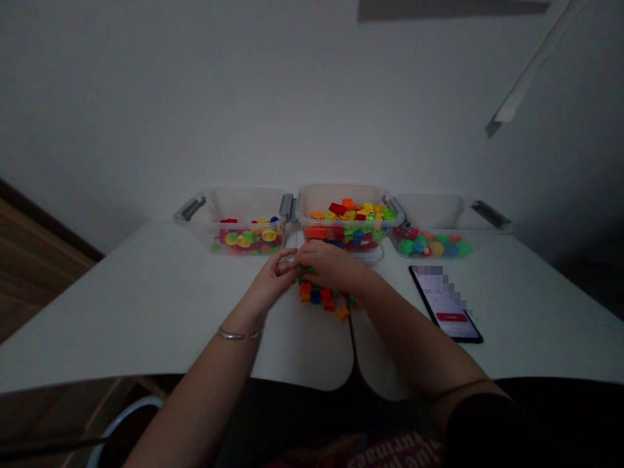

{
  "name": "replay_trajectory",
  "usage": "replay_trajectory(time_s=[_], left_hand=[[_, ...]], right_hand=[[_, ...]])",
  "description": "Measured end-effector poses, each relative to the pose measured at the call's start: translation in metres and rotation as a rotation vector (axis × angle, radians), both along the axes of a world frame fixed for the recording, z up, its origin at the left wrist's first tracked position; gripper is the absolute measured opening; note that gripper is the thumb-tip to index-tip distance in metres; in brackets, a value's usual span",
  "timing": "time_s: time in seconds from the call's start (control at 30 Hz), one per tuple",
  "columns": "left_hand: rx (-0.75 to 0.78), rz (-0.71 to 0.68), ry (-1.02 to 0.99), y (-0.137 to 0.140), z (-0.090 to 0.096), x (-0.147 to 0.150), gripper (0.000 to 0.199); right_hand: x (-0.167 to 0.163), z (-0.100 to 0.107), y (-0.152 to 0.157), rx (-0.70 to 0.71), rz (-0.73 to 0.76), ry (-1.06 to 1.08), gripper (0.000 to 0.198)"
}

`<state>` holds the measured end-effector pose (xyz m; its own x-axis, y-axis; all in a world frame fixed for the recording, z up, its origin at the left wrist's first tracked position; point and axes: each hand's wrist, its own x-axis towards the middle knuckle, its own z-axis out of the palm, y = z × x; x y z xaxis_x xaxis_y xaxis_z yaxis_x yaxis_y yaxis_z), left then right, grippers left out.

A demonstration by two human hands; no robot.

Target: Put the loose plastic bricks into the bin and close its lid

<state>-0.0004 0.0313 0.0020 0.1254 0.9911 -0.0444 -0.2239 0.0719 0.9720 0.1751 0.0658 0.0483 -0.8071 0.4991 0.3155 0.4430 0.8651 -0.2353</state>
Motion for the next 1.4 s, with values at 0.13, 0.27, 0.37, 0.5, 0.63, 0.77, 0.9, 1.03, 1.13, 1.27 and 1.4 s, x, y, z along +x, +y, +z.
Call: replay_trajectory(time_s=[0.13,0.27,0.37,0.5,0.63,0.77,0.9,1.03,1.13,1.27,1.4], left_hand=[[0.045,0.002,0.037,0.001,-0.001,-0.002,0.049],[0.114,0.013,0.057,0.002,-0.001,-0.004,0.045],[0.144,0.013,0.070,0.000,-0.001,-0.005,0.042],[0.170,0.005,0.139,-0.002,-0.003,-0.007,0.036],[0.246,-0.010,0.331,-0.004,-0.007,-0.010,0.032],[0.382,-0.022,0.625,-0.004,-0.009,-0.014,0.031],[0.531,-0.042,0.790,-0.001,-0.009,-0.016,0.026],[0.599,-0.087,0.964,0.002,-0.008,-0.020,0.031],[0.582,-0.141,1.098,0.003,-0.009,-0.021,0.051],[0.589,-0.190,1.160,0.003,-0.013,-0.022,0.067],[0.618,-0.191,1.154,0.005,-0.017,-0.024,0.058]], right_hand=[[0.001,0.006,-0.003,-0.007,-0.027,0.031,0.025],[0.006,0.016,-0.004,0.036,-0.014,0.085,0.018],[0.016,0.025,-0.003,0.104,-0.075,0.185,0.015],[0.035,0.034,0.002,0.219,-0.298,0.381,0.020],[0.051,0.037,0.011,0.246,-0.520,0.590,0.019],[0.061,0.030,0.022,0.238,-0.675,0.668,0.012],[0.065,0.020,0.030,0.202,-0.784,0.610,0.015],[0.065,0.016,0.033,0.177,-0.879,0.506,0.019],[0.065,0.016,0.034,0.145,-0.921,0.454,0.020],[0.066,0.016,0.035,0.117,-0.956,0.394,0.023],[0.068,0.013,0.039,0.144,-0.934,0.397,0.024]])
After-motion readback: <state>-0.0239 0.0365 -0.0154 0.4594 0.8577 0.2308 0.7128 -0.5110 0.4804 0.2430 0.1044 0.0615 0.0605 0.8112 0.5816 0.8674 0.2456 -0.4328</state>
